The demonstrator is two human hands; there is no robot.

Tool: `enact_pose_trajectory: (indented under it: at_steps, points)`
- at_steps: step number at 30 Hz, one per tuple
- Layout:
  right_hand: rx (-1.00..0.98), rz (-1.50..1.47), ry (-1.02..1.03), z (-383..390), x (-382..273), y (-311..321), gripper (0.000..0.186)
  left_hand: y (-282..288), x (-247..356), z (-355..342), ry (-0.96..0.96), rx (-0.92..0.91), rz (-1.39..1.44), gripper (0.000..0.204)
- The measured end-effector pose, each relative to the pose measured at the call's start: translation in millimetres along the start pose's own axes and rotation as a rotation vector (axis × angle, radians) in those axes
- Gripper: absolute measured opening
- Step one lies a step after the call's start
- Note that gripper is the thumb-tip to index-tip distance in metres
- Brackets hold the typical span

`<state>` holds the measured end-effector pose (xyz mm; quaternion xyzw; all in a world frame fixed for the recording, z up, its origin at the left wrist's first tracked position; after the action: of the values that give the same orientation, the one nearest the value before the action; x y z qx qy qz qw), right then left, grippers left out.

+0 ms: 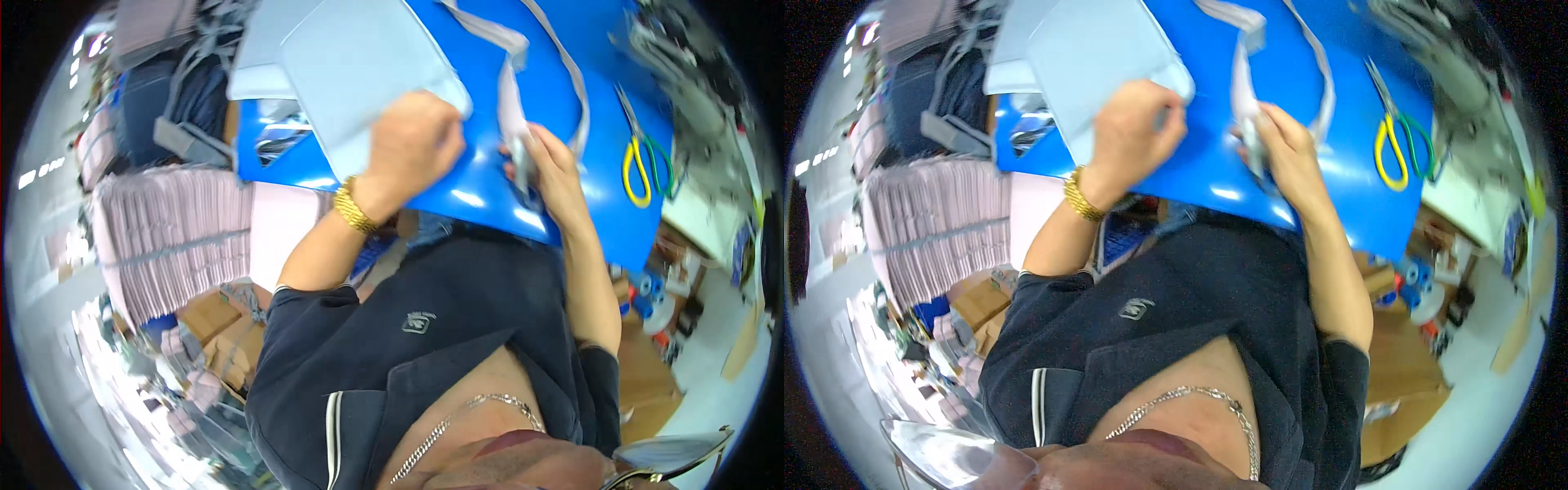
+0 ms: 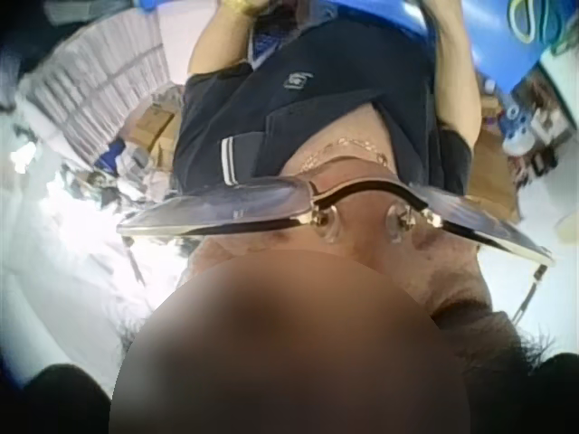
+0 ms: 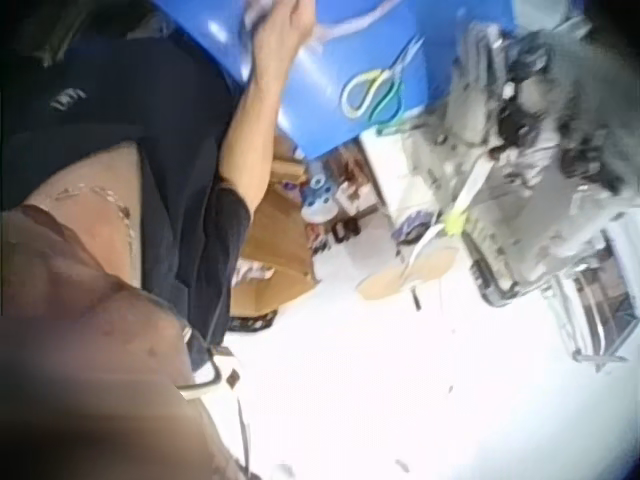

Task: Sewing a white fabric lining or trim onto a grey fabric case using an industrial sewing machine.

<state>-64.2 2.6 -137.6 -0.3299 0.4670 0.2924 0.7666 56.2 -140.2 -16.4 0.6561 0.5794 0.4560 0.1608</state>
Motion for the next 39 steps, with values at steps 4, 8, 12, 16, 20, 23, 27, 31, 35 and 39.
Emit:
enact_pose_trajectory:
  at_steps: [4,8,12,16,20,23,27,31,35,39]
  points:
    - [0.044,0.268,0.139,14.0,-0.1,6.4,0.026,-66.6,71.8,15.8,-0.050,-0.257,0.341,0.011]
    - [0.052,0.362,0.152,36.6,1.1,23.7,0.027,-72.4,45.7,-17.9,-0.184,-0.294,0.237,0.015]
    - [0.094,0.402,0.257,50.4,-7.5,23.6,0.027,-94.6,44.9,-45.7,-0.336,-0.666,0.199,0.018]
    - [0.143,0.460,0.307,56.1,-14.3,20.3,0.028,-107.5,58.6,-57.5,-0.304,-0.955,0.385,0.013]
    - [0.112,0.528,0.258,57.9,-13.1,17.0,0.028,-106.2,70.7,-63.5,-0.354,-0.913,0.588,0.010]
    - [0.115,0.549,0.278,59.4,-16.7,15.1,0.030,-114.9,62.1,-57.5,-0.266,-0.989,0.611,0.010]
    - [0.102,0.539,0.282,58.1,-17.4,11.5,0.031,-116.2,55.1,-54.3,-0.198,-1.050,0.559,0.010]
    - [0.083,0.525,0.281,56.2,-18.7,8.6,0.030,-109.9,54.7,-57.0,-0.174,-1.049,0.539,0.010]
    - [0.088,0.550,0.283,55.7,-22.9,5.2,0.029,-104.7,51.3,-58.8,-0.139,-1.009,0.522,0.012]
    - [0.113,0.614,0.326,57.7,-35.4,-1.0,0.027,-100.5,40.3,-65.9,-0.140,-1.069,0.438,0.022]
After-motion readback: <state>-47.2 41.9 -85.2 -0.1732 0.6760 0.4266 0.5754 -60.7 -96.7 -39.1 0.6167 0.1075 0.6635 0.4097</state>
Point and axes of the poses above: each hand's wrist, its own z-axis away from the middle knuckle, its own y-axis out of the back of the hand, x = y × z, the point moved 10 cm from there along -z, towards the middle knuckle, and after that the axes turned 3 degrees about x, right-handed, at the moved point
